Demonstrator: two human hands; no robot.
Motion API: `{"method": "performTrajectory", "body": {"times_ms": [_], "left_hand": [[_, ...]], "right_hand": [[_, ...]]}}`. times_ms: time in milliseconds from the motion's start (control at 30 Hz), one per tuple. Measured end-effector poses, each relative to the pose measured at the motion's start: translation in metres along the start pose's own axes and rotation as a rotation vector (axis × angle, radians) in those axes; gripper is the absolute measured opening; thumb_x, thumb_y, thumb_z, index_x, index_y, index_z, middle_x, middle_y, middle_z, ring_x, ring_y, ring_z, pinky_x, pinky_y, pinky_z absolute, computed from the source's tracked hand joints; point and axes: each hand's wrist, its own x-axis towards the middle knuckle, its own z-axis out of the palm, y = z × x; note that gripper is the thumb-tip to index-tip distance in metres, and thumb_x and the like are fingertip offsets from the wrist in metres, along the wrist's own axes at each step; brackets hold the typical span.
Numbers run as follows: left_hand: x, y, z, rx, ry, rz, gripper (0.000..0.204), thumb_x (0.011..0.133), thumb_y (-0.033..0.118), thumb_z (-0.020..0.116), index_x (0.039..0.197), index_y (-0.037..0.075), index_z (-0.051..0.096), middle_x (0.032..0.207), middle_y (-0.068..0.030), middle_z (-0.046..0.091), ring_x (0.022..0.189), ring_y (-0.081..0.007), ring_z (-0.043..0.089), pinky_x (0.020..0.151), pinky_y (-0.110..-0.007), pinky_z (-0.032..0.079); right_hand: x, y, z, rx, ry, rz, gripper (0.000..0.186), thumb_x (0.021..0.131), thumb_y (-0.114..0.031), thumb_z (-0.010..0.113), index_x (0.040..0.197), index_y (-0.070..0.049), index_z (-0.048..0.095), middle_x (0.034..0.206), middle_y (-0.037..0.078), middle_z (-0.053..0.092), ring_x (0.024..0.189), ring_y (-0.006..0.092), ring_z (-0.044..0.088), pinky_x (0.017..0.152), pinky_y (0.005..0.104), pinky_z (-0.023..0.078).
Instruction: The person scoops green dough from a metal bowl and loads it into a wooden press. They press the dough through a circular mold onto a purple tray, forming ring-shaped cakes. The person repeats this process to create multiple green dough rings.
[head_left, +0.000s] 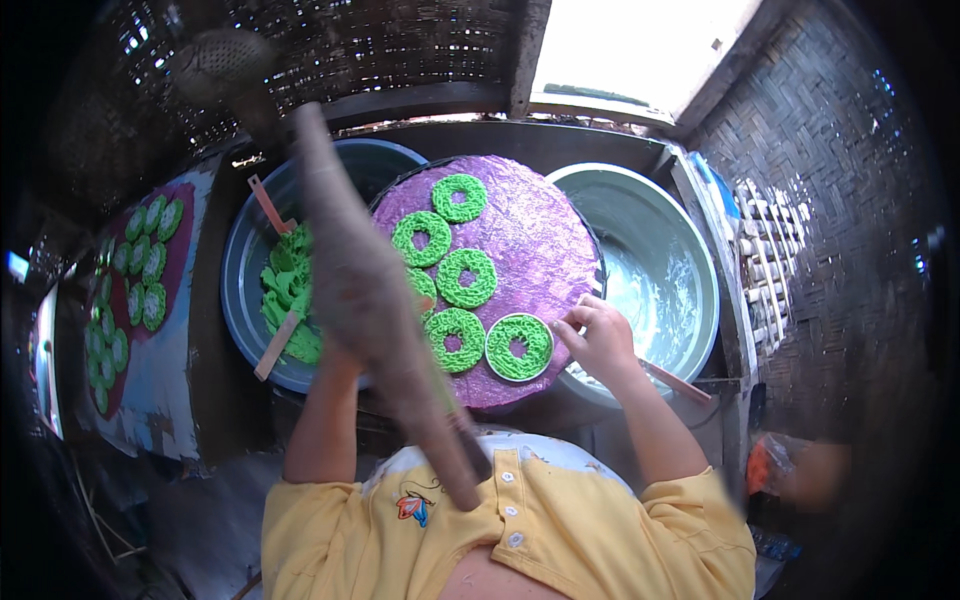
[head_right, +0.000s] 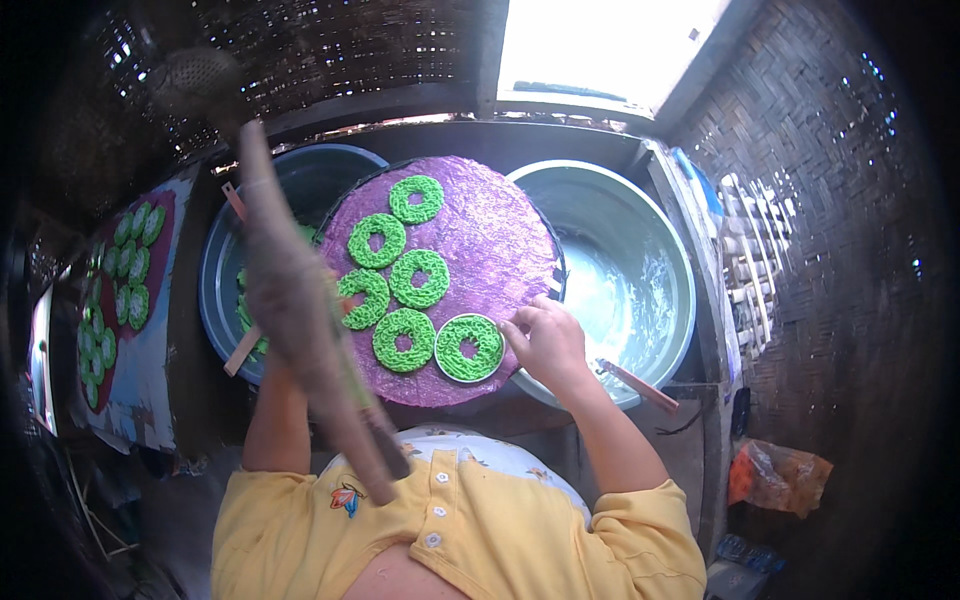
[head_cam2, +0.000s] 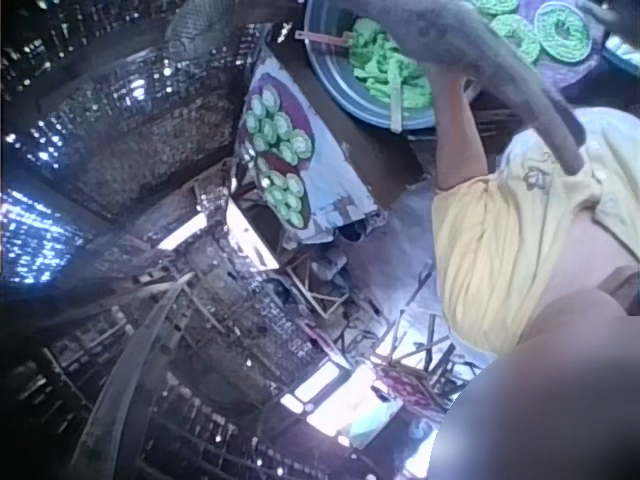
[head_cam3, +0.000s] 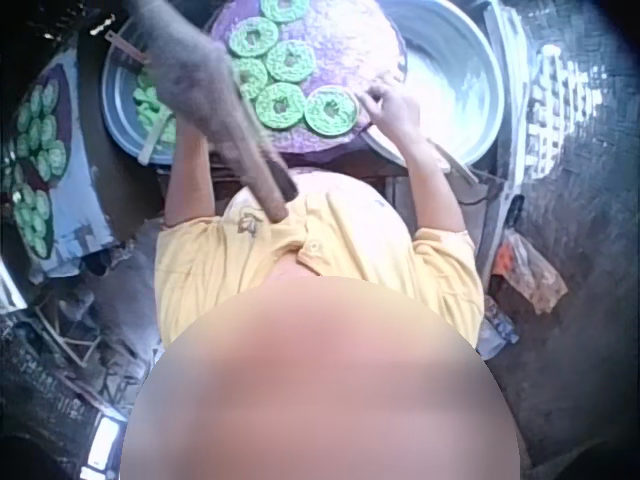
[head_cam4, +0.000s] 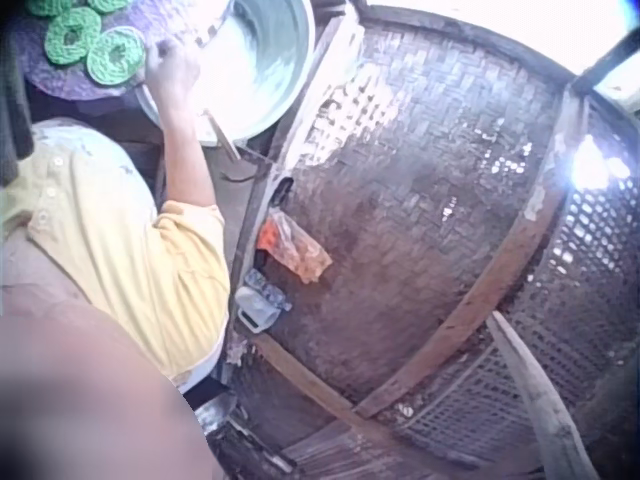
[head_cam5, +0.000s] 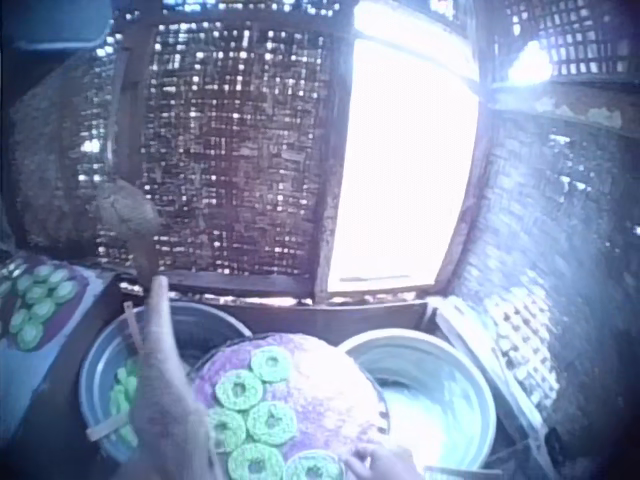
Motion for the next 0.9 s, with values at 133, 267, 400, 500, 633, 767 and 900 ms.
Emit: {"method": "performTrajectory", "body": {"times_ms": [133, 267, 400, 500, 633, 767, 900], "left_hand": [[-0.019, -0.001, -0.05, -0.239, 0.175, -0.227, 0.025, 0.088, 0.015, 0.054, 0.11, 0.003, 0.052, 0.099, -0.0074, 0.056, 0.09, -0.0151, 0.054, 0.09, -0.032, 0.043], [-0.01, 0.017, -0.102, -0.595, 0.256, -0.378, 0.014, 0.089, 0.01, 0.051, 0.1, 0.002, 0.052, 0.087, -0.0067, 0.053, 0.077, -0.0154, 0.053, 0.086, -0.035, 0.043], [-0.001, 0.016, -0.1, -0.225, 0.232, -0.116, 0.019, 0.086, 0.011, 0.058, 0.103, 0.005, 0.052, 0.085, -0.0048, 0.053, 0.076, -0.0158, 0.053, 0.084, -0.039, 0.044], [0.0, 0.014, -0.09, -0.375, 0.225, -0.06, 0.023, 0.085, 0.013, 0.061, 0.105, 0.006, 0.053, 0.085, -0.0052, 0.053, 0.077, -0.0173, 0.053, 0.084, -0.041, 0.043], [0.0, 0.018, -0.092, -0.447, 0.238, -0.151, 0.023, 0.084, 0.014, 0.061, 0.104, 0.006, 0.053, 0.084, -0.0054, 0.053, 0.076, -0.018, 0.053, 0.084, -0.041, 0.043], [-0.001, 0.022, -0.092, -0.458, 0.239, -0.144, 0.022, 0.084, 0.014, 0.061, 0.102, 0.006, 0.052, 0.083, -0.0056, 0.053, 0.076, -0.0182, 0.053, 0.084, -0.041, 0.043], [-0.002, 0.023, -0.088, -0.467, 0.239, -0.147, 0.022, 0.083, 0.015, 0.061, 0.101, 0.006, 0.052, 0.083, -0.0057, 0.053, 0.076, -0.0184, 0.054, 0.084, -0.041, 0.043]], "right_hand": [[-0.003, 0.016, 0.016, -0.039, -0.022, 0.023, 0.018, 0.075, -0.023, 0.065, 0.073, -0.005, 0.068, 0.076, 0.01, 0.058, 0.076, 0.028, 0.059, 0.07, 0.0403, 0.047], [-0.002, 0.015, 0.02, -0.09, -0.012, -0.036, 0.018, 0.075, -0.023, 0.064, 0.07, -0.005, 0.067, 0.076, 0.009, 0.057, 0.077, 0.0267, 0.059, 0.068, 0.0394, 0.048], [0.001, 0.008, 0.012, -0.106, 0.033, -0.113, 0.018, 0.075, -0.022, 0.063, 0.068, -0.006, 0.066, 0.075, 0.008, 0.057, 0.077, 0.0253, 0.058, 0.067, 0.0389, 0.048], [0.003, 0.005, 0.007, -0.136, 0.013, -0.129, 0.019, 0.076, -0.023, 0.063, 0.067, -0.006, 0.066, 0.074, 0.008, 0.057, 0.078, 0.0248, 0.058, 0.067, 0.039, 0.049], [0.005, 0.007, 0.008, -0.203, -0.046, -0.105, 0.019, 0.076, -0.023, 0.063, 0.067, -0.006, 0.066, 0.074, 0.007, 0.057, 0.077, 0.0245, 0.058, 0.068, 0.039, 0.049], [0.005, 0.008, 0.014, -0.203, -0.042, -0.124, 0.016, 0.074, -0.021, 0.066, 0.067, -0.006, 0.064, 0.072, 0.006, 0.055, 0.075, 0.0245, 0.058, 0.065, 0.0384, 0.048], [0.005, 0.004, 0.015, -0.239, 0.023, -0.206, 0.014, 0.072, -0.018, 0.064, 0.065, -0.006, 0.064, 0.072, 0.007, 0.056, 0.074, 0.0234, 0.058, 0.064, 0.0369, 0.049]]}}
